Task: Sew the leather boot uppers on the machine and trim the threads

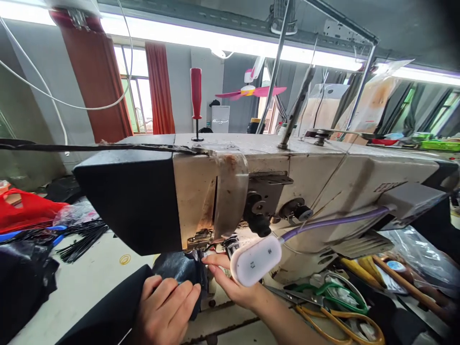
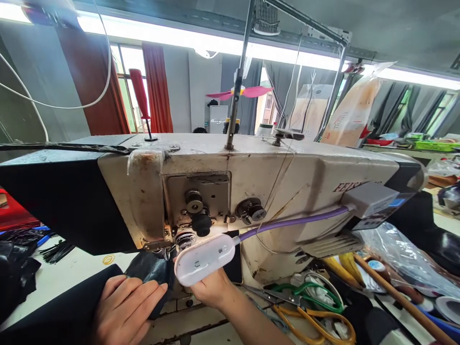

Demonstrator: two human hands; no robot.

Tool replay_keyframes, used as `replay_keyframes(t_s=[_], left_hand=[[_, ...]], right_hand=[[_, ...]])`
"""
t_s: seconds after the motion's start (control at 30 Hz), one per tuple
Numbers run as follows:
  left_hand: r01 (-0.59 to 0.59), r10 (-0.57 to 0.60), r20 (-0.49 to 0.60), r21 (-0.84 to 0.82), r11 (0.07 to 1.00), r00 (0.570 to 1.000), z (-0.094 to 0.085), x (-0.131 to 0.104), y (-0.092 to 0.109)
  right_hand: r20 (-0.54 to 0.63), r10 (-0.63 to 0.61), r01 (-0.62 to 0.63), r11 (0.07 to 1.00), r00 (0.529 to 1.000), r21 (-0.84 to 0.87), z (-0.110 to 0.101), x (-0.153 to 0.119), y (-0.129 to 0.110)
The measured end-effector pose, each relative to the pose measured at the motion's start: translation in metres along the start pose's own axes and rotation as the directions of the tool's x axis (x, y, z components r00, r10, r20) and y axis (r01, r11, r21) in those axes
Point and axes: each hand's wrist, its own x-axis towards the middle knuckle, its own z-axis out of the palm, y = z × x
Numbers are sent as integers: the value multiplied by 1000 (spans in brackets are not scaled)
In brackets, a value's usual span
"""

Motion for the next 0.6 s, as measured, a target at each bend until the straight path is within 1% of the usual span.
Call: replay_keyframes(t_s=[0.2,0.33,0.43,0.5,0.6], left_hand=[[22,-22,40,-6,1000,999,0,3,-7],[18,-16,56,-23,1000,998,0,7,-12],[6,-5,66,-26,1000,998,2,9,-14],[20,-19,66,-24,1000,998,5,10,-14],[80,-79,40,-7,997,996,8,13,-11]], right_hand=[[-1,75,-75,997,997,25,-1,-1,4],[-14,65,-66,998,998,-11,-2,0,2],[-5,64,-64,998,998,7,-3,1,0],[-11,69,-69,997,998,26,-2,1,0],[-32,100,-99,994,994,51,0,0,2]])
